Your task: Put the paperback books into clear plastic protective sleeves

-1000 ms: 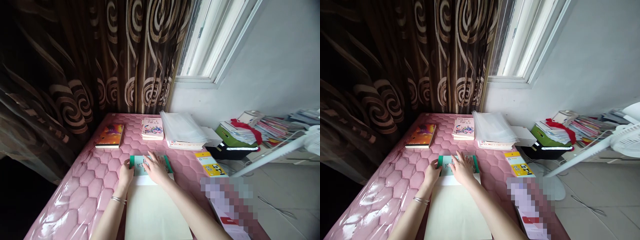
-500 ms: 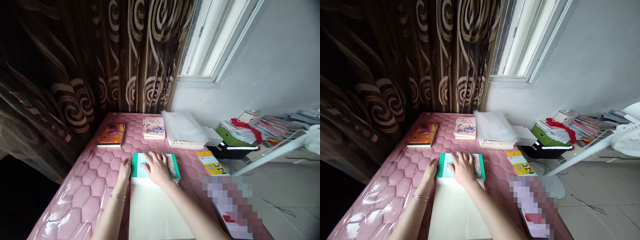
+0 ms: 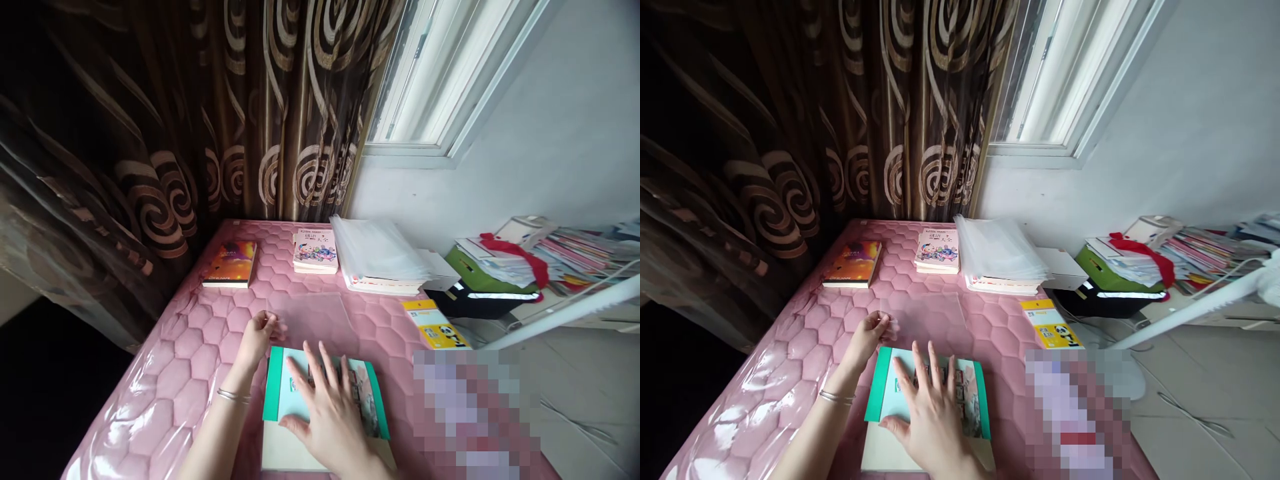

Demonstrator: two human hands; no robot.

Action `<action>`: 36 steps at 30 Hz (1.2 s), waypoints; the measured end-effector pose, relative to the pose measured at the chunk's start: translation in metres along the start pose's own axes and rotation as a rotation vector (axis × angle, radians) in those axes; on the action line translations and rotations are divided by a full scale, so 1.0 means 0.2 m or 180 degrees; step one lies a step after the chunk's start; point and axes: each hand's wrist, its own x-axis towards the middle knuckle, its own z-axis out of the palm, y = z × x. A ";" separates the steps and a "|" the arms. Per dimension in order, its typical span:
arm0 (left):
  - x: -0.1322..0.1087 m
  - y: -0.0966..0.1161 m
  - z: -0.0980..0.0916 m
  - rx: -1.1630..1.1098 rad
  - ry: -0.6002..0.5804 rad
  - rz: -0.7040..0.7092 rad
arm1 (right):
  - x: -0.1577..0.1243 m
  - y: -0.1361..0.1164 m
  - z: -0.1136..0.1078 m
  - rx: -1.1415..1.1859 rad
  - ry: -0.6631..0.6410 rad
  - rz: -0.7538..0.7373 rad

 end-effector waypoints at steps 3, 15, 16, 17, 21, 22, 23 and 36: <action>-0.03 0.00 0.02 -0.0037 0.0138 -0.0012 | 0.01 -0.01 0.02 0.0065 -0.0041 0.0063; -0.15 0.02 0.03 -0.0121 0.0268 0.0107 | 0.04 -0.02 0.07 0.0086 0.0049 0.0220; -0.15 0.02 0.03 -0.0140 0.0270 0.0090 | 0.04 -0.02 0.07 0.0098 0.0055 0.0219; -0.16 0.02 0.03 -0.0167 0.0271 0.0075 | 0.04 -0.02 0.07 0.0110 0.0060 0.0218; -0.17 0.00 0.01 -0.0266 0.0166 0.0120 | 0.05 -0.02 0.09 0.0119 0.0088 0.0230; -0.17 -0.01 0.00 -0.0275 0.0114 0.0171 | 0.05 -0.01 0.09 0.0110 0.0099 0.0244; -0.17 -0.02 0.00 -0.0287 0.0058 0.0227 | 0.05 -0.01 0.09 0.0103 0.0112 0.0260; -0.17 -0.13 0.03 -0.0357 0.0338 0.0457 | 0.06 0.03 0.02 0.0215 0.0314 0.0155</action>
